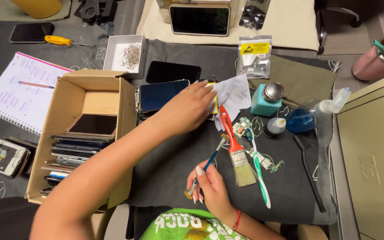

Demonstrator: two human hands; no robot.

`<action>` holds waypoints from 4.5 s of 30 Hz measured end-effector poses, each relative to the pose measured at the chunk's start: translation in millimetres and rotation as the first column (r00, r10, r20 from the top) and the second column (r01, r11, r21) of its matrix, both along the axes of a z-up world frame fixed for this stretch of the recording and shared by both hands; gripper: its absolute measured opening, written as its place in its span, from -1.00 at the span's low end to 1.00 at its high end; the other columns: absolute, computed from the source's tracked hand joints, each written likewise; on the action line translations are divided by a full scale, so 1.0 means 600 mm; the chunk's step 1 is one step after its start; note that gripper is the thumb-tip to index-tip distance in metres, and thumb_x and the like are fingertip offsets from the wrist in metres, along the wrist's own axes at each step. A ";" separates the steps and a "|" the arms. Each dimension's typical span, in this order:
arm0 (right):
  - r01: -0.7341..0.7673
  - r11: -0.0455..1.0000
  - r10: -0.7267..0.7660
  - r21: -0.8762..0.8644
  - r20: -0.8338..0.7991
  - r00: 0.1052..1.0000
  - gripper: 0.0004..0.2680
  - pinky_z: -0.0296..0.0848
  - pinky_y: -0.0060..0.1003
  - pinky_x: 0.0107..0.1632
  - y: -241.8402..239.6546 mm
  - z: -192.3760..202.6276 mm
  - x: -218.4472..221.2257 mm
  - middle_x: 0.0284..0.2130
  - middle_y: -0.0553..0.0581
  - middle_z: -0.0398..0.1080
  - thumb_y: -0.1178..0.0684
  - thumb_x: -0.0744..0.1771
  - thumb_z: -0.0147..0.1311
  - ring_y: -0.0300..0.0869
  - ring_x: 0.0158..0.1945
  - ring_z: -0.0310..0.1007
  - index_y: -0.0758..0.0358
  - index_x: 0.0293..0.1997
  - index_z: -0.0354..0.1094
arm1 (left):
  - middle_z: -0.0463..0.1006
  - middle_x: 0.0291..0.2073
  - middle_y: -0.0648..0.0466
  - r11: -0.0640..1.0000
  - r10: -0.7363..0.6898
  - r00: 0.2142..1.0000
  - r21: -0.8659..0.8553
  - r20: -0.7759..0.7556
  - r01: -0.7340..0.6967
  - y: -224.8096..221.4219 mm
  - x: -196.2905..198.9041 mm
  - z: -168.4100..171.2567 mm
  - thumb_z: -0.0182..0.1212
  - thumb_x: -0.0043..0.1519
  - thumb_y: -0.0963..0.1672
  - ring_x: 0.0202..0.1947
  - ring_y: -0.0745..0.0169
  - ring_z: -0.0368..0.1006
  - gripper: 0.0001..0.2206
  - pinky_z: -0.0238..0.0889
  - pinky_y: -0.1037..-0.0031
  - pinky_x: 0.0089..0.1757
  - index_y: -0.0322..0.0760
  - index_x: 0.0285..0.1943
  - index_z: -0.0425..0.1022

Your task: Cleaning a smartphone and its battery using a brush and a cloth with cleaning solution at a repair station.

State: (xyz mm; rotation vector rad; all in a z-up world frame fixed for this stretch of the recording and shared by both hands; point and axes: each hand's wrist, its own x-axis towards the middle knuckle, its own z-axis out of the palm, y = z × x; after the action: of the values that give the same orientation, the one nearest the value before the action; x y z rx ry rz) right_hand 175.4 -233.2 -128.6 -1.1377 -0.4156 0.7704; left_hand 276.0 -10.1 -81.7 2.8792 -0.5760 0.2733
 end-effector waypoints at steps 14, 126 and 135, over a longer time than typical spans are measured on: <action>-0.019 0.999 0.021 0.040 -0.043 0.999 -0.80 0.21 -0.44 -0.64 -0.001 0.000 0.004 -0.52 0.24 0.41 -0.03 0.45 -0.19 -0.18 -0.72 0.25 0.27 -0.26 0.12 | 0.40 0.18 -0.23 0.940 0.327 0.819 0.253 -0.471 -0.229 0.016 0.104 -0.028 0.58 -0.20 0.27 0.20 -0.20 0.37 0.20 -0.61 -0.17 0.38 -0.23 0.57 0.00; 0.214 0.834 0.507 -0.508 0.860 0.063 -0.73 0.11 0.14 0.45 0.030 0.012 -0.001 0.29 0.16 0.34 0.17 0.37 0.01 -0.06 0.39 0.27 0.30 0.22 0.37 | 0.42 0.35 -0.03 0.726 0.292 0.946 -0.611 -0.143 -0.316 -0.040 -0.346 -0.107 0.29 0.27 -0.18 0.43 -0.16 0.21 -0.42 -0.06 -0.01 0.38 -0.39 0.48 0.17; 0.319 0.858 0.386 -0.403 0.915 0.116 -0.75 0.19 0.08 0.45 0.090 -0.006 0.050 0.23 0.19 0.41 0.16 0.41 -0.08 0.03 0.32 0.39 0.39 0.21 0.39 | 0.45 0.30 -0.16 0.730 0.335 0.935 -0.596 -0.114 -0.335 -0.044 -0.343 -0.116 0.23 0.33 -0.06 0.40 -0.14 0.26 -0.46 -0.02 0.03 0.36 -0.39 0.44 0.22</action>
State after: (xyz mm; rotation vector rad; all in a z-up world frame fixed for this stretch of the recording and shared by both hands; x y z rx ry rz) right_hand 205.6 -179.1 -132.3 -2.1585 -1.5017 -0.0849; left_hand 70.2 -36.2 -151.1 2.3137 0.0605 0.4234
